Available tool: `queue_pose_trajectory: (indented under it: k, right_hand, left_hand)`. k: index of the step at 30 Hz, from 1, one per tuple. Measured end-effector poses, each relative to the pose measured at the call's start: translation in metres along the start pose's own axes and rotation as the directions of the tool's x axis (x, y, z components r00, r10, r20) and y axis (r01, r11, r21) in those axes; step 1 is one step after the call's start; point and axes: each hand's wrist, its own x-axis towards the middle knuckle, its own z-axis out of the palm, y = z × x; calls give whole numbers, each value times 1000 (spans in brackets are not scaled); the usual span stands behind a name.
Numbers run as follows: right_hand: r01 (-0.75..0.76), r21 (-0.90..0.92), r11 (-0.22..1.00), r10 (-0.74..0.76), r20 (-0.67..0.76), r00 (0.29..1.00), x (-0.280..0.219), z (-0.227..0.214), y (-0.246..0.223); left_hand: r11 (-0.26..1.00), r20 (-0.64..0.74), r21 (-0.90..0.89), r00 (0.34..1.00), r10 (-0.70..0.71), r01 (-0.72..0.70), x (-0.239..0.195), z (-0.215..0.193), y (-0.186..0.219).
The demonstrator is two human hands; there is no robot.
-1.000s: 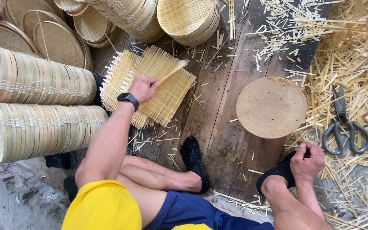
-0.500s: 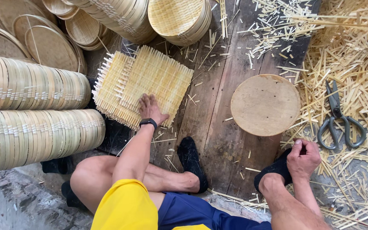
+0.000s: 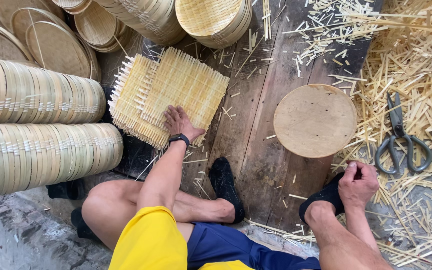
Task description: The person weaves bamboo strips into a flat square, fits it into a circular bamboo frame using a wooden mold, and trims the excess bamboo with scissors to create the base of a basket.
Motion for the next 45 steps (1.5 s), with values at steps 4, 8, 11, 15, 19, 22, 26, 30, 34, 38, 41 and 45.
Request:
queue_pose_trajectory:
  k: [4, 8, 11, 15, 19, 22, 26, 30, 34, 38, 41, 45]
  right_hand:
    - [-18, -13, 1000, 18, 9, 1000, 0, 1, 1]
    - [4, -5, 1000, -4, -2, 1000, 0, 0, 0]
    - [-28, 12, 1000, 27, 8, 1000, 1, 0, -1]
    - [5, 11, 1000, -5, 0, 1000, 0, -1, -1]
    - [-21, 25, 999, 21, -5, 1000, -1, 0, 2]
    - [-5, 33, 999, 6, -18, 1000, -2, 1, 1]
    - [-126, 81, 989, 126, 3, 992, -2, 3, -2]
    - [-471, 703, 534, 387, 292, 875, 25, -10, -13]
    - [-583, 810, 66, 293, 543, 787, 67, -36, -42]
    - [-633, 610, 476, 377, 509, 774, 86, -18, -39]
    - [-567, 660, 492, 387, 417, 822, 80, -2, -28]
    - [-520, 598, 610, 381, 354, 854, 87, 9, -28]
  left_hand:
    - [999, 33, -38, 999, -20, 22, -5, 3, 2]
    - [1000, 49, -6, 999, -6, 6, -6, -1, 5]
    - [998, 111, 22, 992, 58, -61, -8, -12, 3]
    - [969, 237, -150, 944, 229, -197, -8, -61, -12]
    - [935, -6, -145, 946, 325, -322, -13, -157, -34]
    - [921, -208, 149, 899, 385, -360, -50, -243, -38]
    - [694, -311, 219, 625, 716, -686, -146, -291, -6]
    - [256, -401, 74, 207, 893, -964, -193, -232, 63]
    - [29, -240, 218, -24, 971, -975, -178, -103, 142]
    - [27, -101, 245, 2, 995, -969, -150, -16, 158]
    - [203, -381, -66, 213, 900, -977, -129, 0, 164]
    - [562, -258, -668, 860, 440, -488, -78, -11, 200]
